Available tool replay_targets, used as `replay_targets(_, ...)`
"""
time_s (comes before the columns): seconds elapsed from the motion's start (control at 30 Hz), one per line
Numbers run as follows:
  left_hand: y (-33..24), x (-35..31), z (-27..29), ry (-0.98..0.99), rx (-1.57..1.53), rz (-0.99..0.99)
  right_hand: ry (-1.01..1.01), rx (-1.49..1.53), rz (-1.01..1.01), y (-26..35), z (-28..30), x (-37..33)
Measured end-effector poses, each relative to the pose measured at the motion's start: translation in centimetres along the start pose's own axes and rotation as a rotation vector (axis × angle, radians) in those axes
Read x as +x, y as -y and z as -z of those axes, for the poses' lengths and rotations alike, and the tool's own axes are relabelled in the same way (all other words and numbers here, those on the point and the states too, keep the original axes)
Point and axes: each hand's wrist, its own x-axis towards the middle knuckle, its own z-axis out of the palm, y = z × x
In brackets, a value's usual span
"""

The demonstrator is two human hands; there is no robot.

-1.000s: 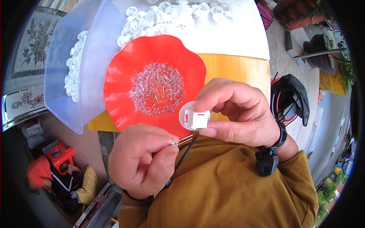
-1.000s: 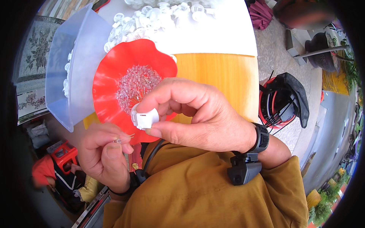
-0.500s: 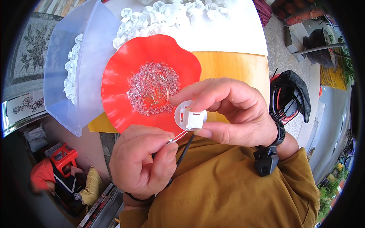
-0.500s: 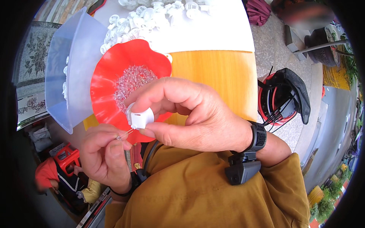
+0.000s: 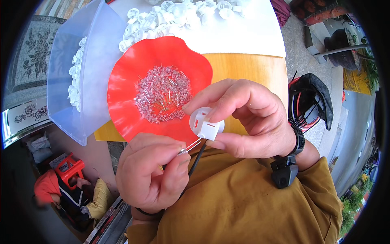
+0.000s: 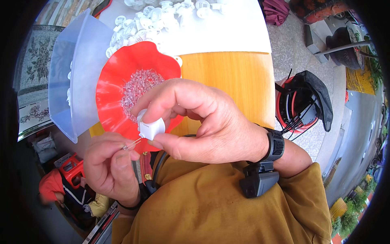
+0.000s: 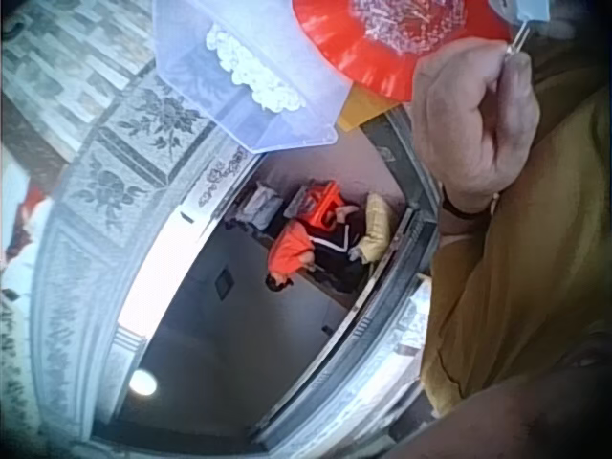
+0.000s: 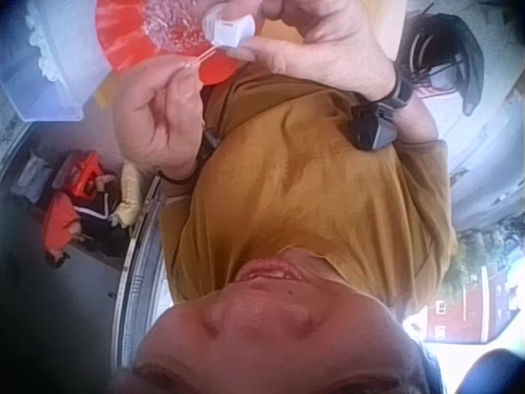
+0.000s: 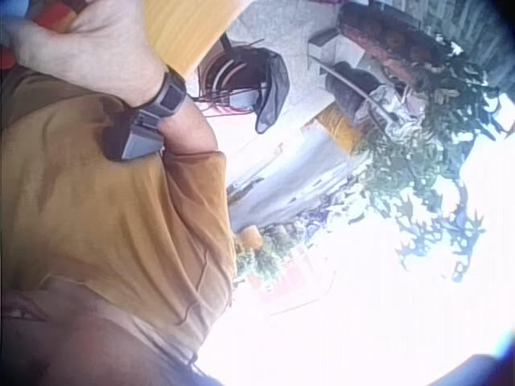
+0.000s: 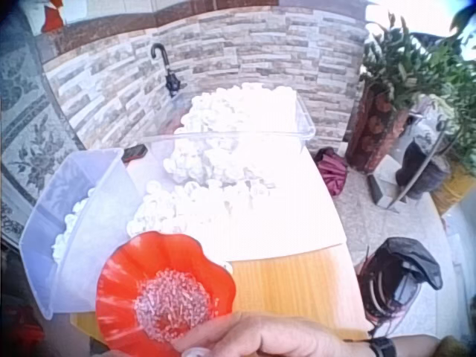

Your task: Assembling small LED lights into white plastic housing components.

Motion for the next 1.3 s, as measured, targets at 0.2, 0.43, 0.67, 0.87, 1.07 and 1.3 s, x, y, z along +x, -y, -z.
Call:
replay_targets(0.2, 0.0, -0.2, -0.2, -0.012, 0.023, 0.015, 0.025, -0.084, 0.051, -0.1, 0.4, 0.0)
replay_targets(0.43, 0.0, -0.2, -0.4, -0.024, 0.036, 0.003, 0.046, -0.156, 0.078, 0.1, 0.8, 0.1)
replay_targets(0.67, -0.1, -0.4, -0.5, -0.009, 0.069, 0.032, 0.054, -0.193, 0.099, 0.1, 1.0, 0.1)
replay_targets(0.87, -0.1, -0.9, -0.6, -0.007, 0.095, 0.069, 0.066, -0.330, 0.152, 0.3, 1.1, 0.4)
replay_targets(1.07, -0.1, -0.8, -0.9, 0.008, 0.140, 0.043, 0.078, -0.431, 0.227, 0.1, 1.3, 0.5)
replay_targets(1.3, 0.3, -0.8, -1.6, 0.020, 0.184, -0.013, 0.081, -0.391, 0.232, -0.4, 1.1, 0.4)
